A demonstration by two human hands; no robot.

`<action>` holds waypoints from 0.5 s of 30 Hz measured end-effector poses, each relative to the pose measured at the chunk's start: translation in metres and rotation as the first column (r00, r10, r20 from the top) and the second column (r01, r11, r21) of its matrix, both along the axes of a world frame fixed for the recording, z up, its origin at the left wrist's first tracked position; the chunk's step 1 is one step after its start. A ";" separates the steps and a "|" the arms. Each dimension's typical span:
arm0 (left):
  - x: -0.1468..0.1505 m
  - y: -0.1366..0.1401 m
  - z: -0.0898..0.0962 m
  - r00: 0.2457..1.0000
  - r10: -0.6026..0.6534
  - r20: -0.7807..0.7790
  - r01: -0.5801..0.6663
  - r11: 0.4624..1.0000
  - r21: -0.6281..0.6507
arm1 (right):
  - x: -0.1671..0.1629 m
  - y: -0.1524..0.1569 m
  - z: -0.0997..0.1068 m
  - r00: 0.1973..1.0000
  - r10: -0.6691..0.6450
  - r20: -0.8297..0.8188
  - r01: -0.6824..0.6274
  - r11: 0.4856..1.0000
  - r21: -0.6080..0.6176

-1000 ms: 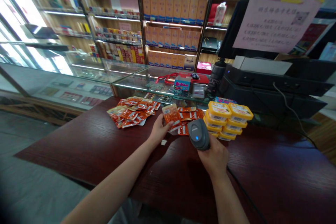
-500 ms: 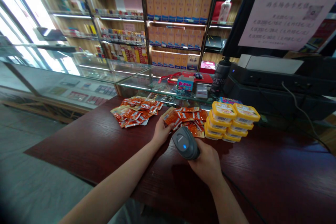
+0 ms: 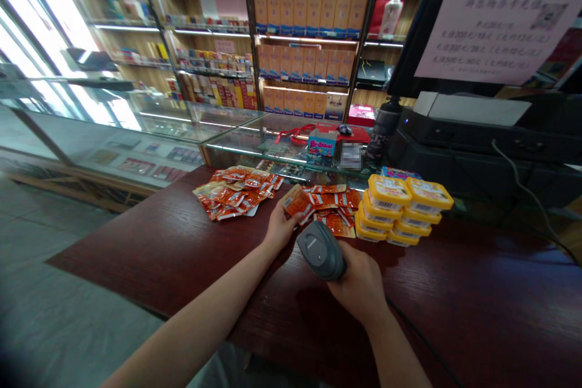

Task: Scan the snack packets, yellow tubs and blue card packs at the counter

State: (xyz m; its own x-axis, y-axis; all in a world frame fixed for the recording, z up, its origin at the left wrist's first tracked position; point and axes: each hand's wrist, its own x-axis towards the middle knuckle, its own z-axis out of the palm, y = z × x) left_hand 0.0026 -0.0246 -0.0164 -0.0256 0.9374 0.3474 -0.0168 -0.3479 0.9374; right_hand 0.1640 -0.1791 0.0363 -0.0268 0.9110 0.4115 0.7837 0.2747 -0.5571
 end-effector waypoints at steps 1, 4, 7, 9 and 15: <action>0.000 0.000 0.000 1.000 -0.007 0.012 0.007 1.000 0.002 | 0.000 0.000 0.001 0.999 -0.019 0.032 0.019 1.000 -0.003; 0.001 -0.001 0.000 0.997 -0.026 0.070 0.024 0.999 0.027 | 0.000 -0.001 0.002 0.980 -0.110 0.165 0.108 0.994 0.021; 0.000 0.000 0.004 0.993 -0.017 0.117 0.014 0.999 0.029 | 0.003 0.000 -0.001 0.940 -0.204 0.275 0.191 0.979 0.075; -0.002 0.004 0.011 0.989 0.020 0.144 -0.023 1.000 0.021 | 0.005 0.000 -0.003 0.918 -0.240 0.316 0.213 0.970 0.116; -0.041 0.032 0.047 0.921 0.320 0.223 -0.321 0.946 -0.032 | 0.009 0.001 -0.011 0.905 -0.275 0.325 0.230 0.958 0.171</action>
